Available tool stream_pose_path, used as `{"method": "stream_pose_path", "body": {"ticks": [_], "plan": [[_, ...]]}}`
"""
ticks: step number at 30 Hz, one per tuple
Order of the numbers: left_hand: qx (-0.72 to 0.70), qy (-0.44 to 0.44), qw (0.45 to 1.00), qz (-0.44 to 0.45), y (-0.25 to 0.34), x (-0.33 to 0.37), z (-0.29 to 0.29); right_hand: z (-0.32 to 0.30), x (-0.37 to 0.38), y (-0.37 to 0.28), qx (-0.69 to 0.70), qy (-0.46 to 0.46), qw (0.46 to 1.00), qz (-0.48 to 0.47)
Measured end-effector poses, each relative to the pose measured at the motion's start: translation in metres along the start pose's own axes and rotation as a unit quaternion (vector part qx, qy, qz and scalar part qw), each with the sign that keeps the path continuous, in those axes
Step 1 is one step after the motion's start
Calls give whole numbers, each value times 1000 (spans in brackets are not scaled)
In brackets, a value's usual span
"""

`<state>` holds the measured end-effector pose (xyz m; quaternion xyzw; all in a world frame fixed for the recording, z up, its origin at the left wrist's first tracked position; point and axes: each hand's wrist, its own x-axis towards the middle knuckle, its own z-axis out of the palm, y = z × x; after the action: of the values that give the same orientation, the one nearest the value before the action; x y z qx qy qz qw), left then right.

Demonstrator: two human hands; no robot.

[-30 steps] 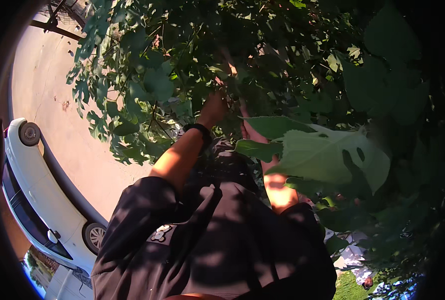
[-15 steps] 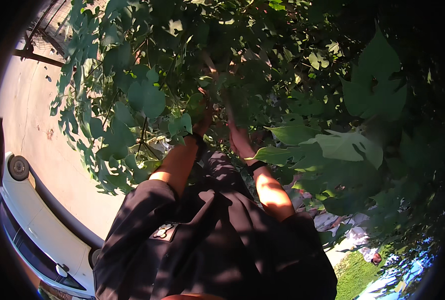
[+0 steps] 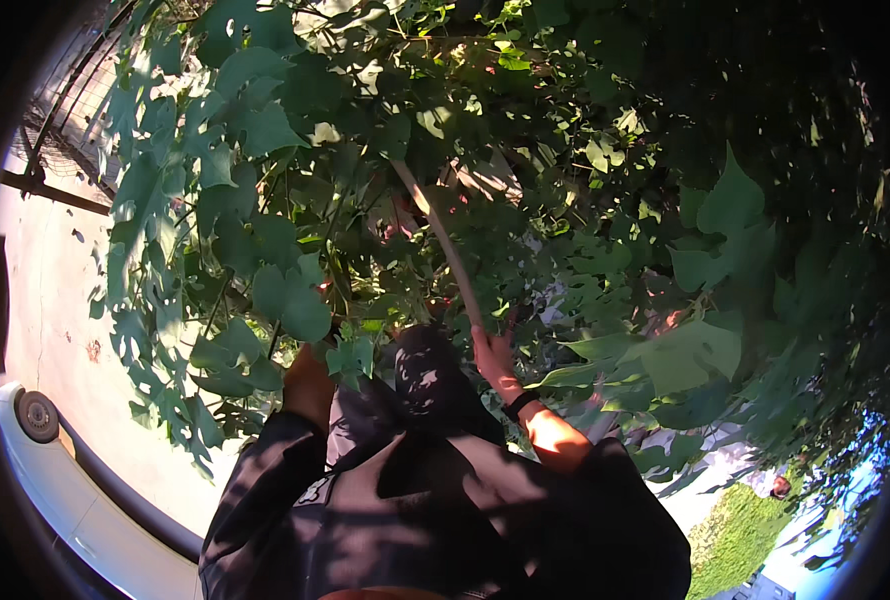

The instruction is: The person picks leaves from a tree by hand while using a long curved stick to pull branches down closer to them.

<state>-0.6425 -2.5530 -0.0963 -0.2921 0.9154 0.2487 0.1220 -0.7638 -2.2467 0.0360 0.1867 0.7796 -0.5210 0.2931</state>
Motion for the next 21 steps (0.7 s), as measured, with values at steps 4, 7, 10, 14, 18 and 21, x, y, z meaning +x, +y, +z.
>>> {"method": "stream_pose_path", "body": {"ticks": [4, 7, 10, 14, 18, 21], "plan": [[16, -7, 999, -32, -6, -21, 5, -39, 0, 33, 27, -47, 998, 24], [23, -6, 999, -46, 4, -20, 8, -87, 16, 48, -43, -27, 999, 19], [21, 2, 996, -84, 5, -40, 14, -105, 31, 22, 23, -131, 990, -36], [29, 10, 993, -111, 9, -48, 18, -85, 83, -66, 127, -137, 982, -31], [39, 12, 993, -112, 12, -46, 16, -97, 210, -90, 53, 23, 997, -60], [47, 10, 993, -109, 11, -36, 22, -100, 236, -162, 72, 41, 994, -76]]}}
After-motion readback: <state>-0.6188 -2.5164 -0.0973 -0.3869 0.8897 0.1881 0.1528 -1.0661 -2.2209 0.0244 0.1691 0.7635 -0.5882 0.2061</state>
